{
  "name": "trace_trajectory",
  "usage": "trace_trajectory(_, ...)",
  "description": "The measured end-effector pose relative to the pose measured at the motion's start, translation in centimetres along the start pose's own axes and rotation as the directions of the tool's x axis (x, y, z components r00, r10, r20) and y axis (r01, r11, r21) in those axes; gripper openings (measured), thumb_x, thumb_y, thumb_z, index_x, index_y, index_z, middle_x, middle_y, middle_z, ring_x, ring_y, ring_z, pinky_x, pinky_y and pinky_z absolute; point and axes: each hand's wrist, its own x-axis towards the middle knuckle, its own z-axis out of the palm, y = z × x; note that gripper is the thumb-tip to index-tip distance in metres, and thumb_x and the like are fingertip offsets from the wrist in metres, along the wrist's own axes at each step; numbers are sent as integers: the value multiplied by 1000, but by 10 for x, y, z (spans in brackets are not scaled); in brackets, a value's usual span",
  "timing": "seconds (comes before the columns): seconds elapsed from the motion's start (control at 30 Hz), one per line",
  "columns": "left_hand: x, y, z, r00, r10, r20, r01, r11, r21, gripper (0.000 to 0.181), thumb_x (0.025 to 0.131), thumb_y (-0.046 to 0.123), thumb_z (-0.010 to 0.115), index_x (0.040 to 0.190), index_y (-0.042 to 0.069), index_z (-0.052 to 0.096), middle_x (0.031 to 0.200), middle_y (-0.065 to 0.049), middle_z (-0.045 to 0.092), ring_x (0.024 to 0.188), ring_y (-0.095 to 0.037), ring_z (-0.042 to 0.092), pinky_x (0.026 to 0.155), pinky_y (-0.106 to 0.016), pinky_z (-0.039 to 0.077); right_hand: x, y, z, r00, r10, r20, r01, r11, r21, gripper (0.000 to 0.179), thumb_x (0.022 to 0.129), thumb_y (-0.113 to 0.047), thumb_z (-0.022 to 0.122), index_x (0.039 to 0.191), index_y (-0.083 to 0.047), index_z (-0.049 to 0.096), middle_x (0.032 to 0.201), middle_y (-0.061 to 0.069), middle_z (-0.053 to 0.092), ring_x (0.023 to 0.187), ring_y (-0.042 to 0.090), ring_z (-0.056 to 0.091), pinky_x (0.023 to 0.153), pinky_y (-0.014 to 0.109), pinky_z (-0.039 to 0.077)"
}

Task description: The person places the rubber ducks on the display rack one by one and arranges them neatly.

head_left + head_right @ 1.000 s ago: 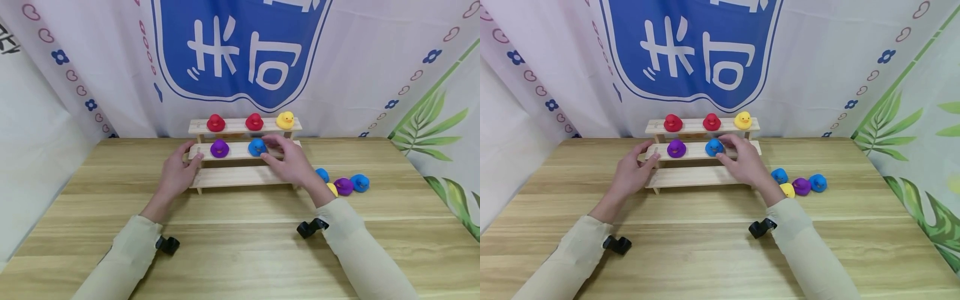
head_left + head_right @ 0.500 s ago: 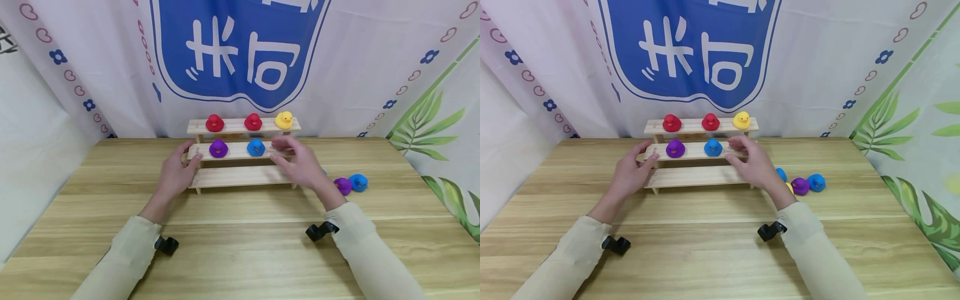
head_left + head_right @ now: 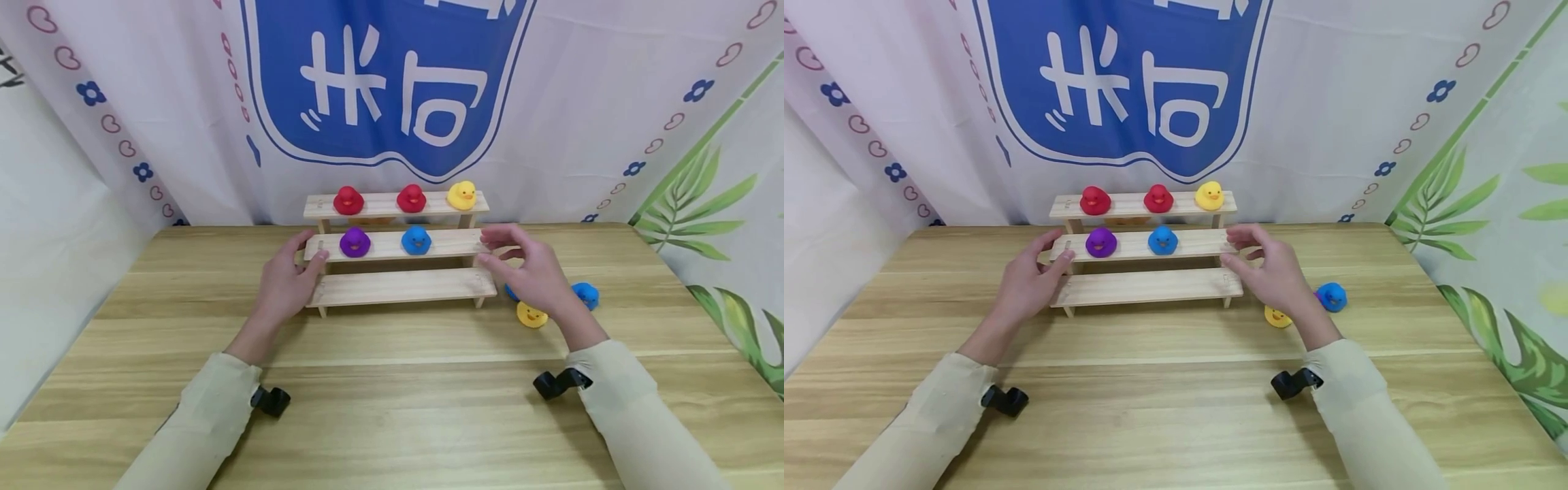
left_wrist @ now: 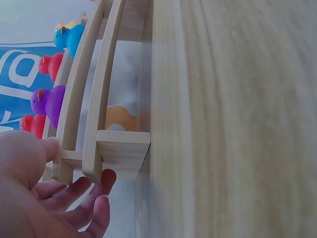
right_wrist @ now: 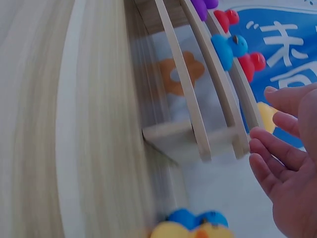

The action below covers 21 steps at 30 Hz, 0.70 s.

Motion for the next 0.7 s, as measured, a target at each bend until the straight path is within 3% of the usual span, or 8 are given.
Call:
trace_trajectory(0.27, -1, 1, 0, 1000, 6, 5, -6, 1000, 3, 69, 110, 48, 51, 169, 18, 30, 168, -20, 41, 126, -42, 67, 100, -53, 59, -12, 17, -15, 998, 52, -27, -54, 995, -89, 45, 103, -30, 73, 141, -10, 61, 132, 10, 69, 122, 25, 61, 94, 19, 50)
trace_trajectory(0.5, -1, 1, -1, 1000, 11, 0, -11, 1000, 2, 68, 111, 46, 52, 168, 16, 31, 167, -20, 42, 126, -42, 67, 101, -53, 59, -21, 28, -24, 997, 70, -26, -72, 989, -128, 47, 100, -27, 76, 140, -8, 61, 132, 14, 69, 121, 30, 63, 92, 18, 50)
trace_trajectory(0.7, -1, 1, -1, 1000, 19, -3, -19, 1000, 9, 68, 111, 45, 52, 168, 14, 31, 166, -21, 42, 126, -43, 68, 102, -53, 59, -28, 36, -31, 988, 150, 35, -143, 977, -160, 52, 101, -27, 76, 145, -8, 56, 140, 17, 65, 128, 35, 60, 105, 49, 52)
